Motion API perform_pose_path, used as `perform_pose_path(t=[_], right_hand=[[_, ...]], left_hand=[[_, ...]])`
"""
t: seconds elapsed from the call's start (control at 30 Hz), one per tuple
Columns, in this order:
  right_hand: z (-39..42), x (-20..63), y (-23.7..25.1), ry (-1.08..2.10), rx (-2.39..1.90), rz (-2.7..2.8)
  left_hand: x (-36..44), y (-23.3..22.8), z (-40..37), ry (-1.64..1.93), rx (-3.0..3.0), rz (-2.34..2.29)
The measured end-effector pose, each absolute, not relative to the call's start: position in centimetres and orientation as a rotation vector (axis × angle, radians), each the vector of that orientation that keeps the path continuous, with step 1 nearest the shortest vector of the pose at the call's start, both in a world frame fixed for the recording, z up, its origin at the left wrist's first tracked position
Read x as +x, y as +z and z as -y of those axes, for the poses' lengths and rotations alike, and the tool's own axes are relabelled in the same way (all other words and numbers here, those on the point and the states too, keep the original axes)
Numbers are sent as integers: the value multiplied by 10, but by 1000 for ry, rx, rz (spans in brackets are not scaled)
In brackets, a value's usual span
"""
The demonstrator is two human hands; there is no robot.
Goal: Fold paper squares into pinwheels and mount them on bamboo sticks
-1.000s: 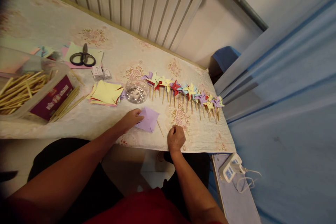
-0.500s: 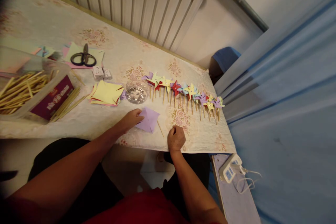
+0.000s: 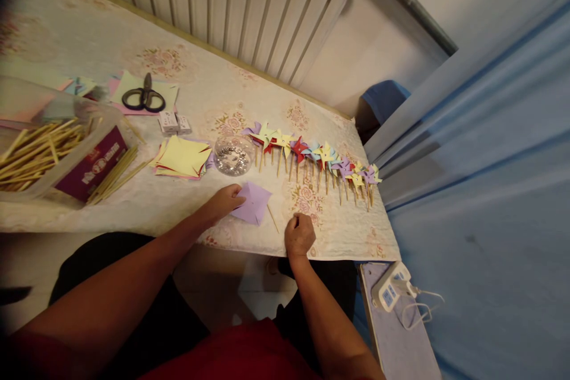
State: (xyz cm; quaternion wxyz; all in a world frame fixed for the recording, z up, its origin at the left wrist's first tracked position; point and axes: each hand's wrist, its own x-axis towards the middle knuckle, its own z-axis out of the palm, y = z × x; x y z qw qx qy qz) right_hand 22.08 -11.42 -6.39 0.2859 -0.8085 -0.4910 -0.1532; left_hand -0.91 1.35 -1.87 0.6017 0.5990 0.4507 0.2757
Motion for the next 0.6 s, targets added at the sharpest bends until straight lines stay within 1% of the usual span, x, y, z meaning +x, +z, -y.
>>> perform_pose_path(t=[0.6], right_hand=[[114, 221, -64, -431, -2157, 1317]], left_hand=[[-9, -20, -14, 615, 1421, -1052]])
